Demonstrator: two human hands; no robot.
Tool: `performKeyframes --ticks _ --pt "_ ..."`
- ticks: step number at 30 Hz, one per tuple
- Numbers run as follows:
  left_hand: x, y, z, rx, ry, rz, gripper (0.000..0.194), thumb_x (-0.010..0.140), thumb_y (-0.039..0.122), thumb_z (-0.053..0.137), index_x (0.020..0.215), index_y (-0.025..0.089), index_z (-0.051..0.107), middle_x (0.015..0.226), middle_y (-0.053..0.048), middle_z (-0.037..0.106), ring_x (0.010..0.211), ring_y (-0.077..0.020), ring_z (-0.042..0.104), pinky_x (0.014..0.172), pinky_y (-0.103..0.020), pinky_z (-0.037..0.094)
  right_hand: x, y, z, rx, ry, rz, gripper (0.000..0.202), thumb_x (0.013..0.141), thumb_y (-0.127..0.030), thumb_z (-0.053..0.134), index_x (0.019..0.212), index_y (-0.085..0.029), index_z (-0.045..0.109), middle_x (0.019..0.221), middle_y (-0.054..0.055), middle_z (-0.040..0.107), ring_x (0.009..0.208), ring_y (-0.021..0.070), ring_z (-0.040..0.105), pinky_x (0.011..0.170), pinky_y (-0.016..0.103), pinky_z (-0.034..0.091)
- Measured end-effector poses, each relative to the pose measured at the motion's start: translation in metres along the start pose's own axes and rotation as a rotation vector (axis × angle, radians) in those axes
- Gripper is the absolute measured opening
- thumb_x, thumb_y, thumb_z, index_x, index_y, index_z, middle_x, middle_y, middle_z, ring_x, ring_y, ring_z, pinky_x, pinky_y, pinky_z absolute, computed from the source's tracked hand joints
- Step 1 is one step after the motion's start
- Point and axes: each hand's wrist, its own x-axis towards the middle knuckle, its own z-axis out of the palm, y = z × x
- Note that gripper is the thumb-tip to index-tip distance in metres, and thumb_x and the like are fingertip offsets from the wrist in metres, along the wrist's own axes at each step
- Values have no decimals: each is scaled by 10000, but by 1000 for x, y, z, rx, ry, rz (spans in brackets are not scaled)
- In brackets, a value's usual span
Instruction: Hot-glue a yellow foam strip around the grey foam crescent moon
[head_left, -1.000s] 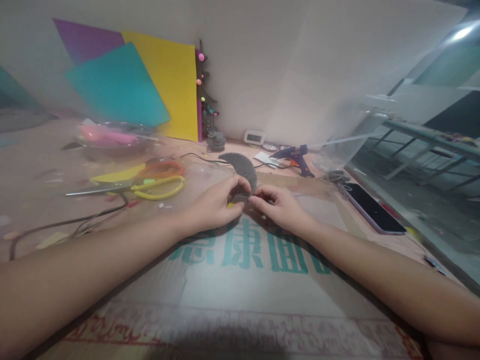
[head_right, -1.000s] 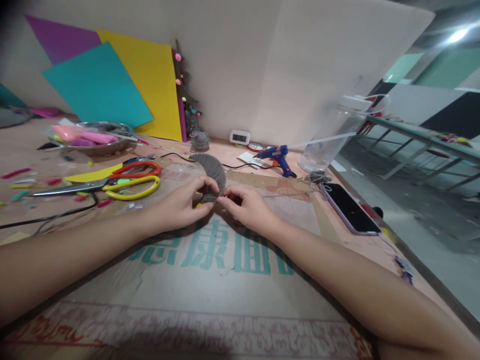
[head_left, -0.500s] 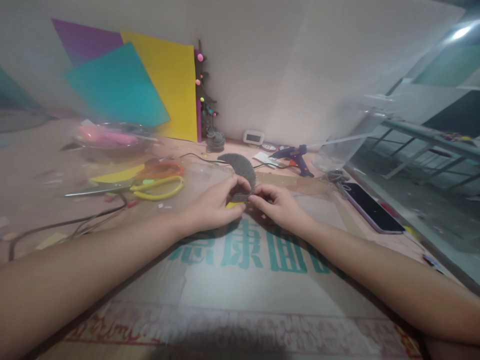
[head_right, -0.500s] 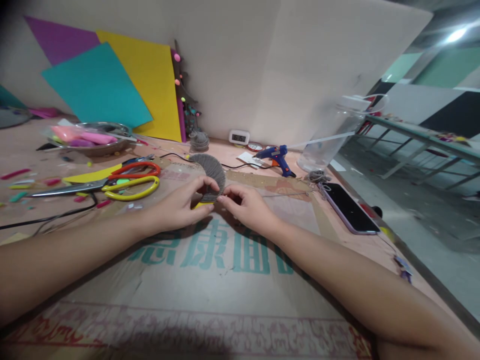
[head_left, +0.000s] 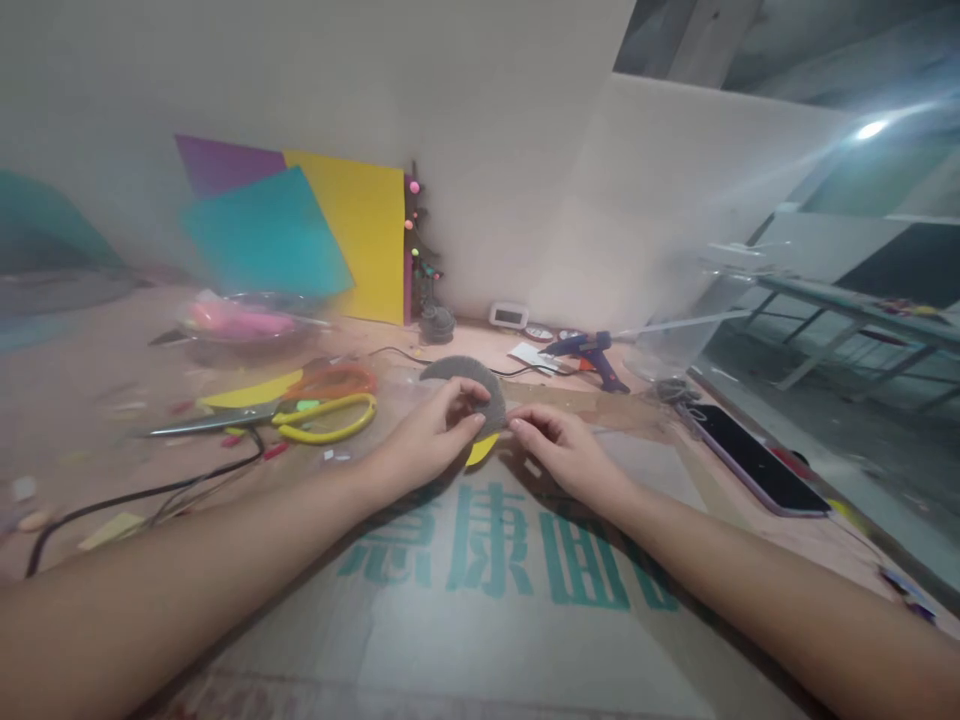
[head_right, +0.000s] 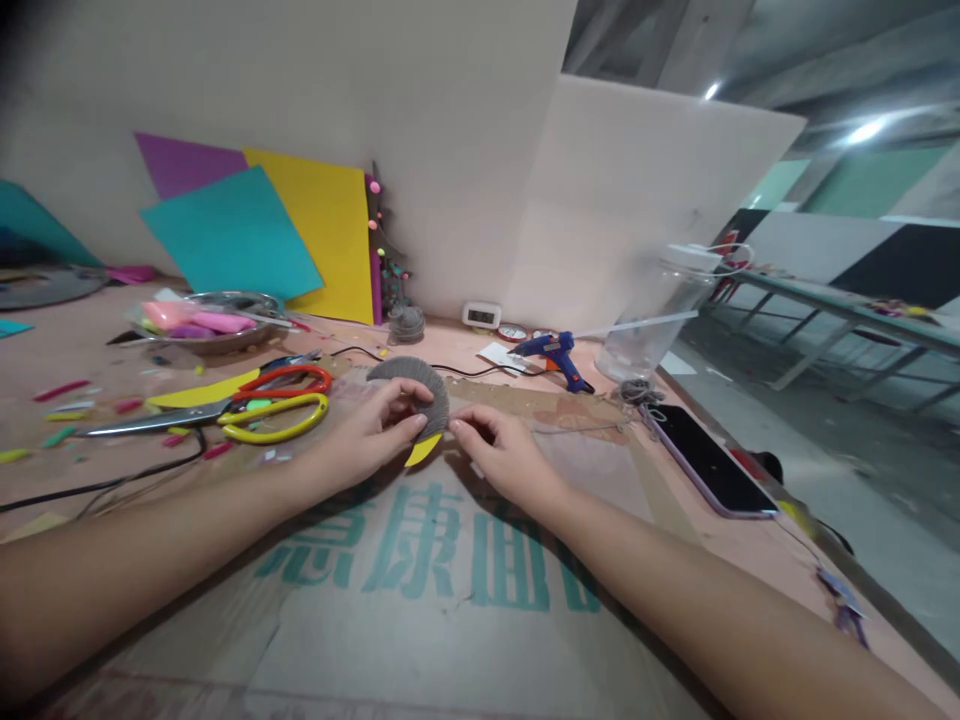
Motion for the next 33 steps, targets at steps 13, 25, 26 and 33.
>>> performKeyframes --ticks 13,25,26,33 --pt "4 2 -1 -104 -1 -111 180 851 258 563 1005 184 507 789 18 536 703 -122 531 616 -241 412 2 0 0 -164 17 -68 140 855 -242 581 766 -182 670 762 12 692 725 150 609 689 259 442" --pt "-1 9 -2 19 -58 -35 149 859 238 548 994 177 533 904 -20 585 817 -150 586 733 -284 475 3 4 -3 -198 78 -147 242 921 -318 492 811 -176 654 804 42 660 785 168 601 737 280 439" --pt "-1 10 -2 38 -69 -20 144 861 232 544 994 177 535 915 -23 590 830 -152 587 745 -288 478 3 4 -3 -198 69 -143 233 909 -320 507 789 -176 646 793 39 649 774 167 595 729 280 436" --pt "-6 17 -3 120 -128 32 182 888 273 517 1046 186 536 1006 -42 603 918 -169 590 827 -317 490 3 2 -3 -148 12 -100 202 862 -300 541 704 -186 593 710 2 608 704 147 556 681 265 416"
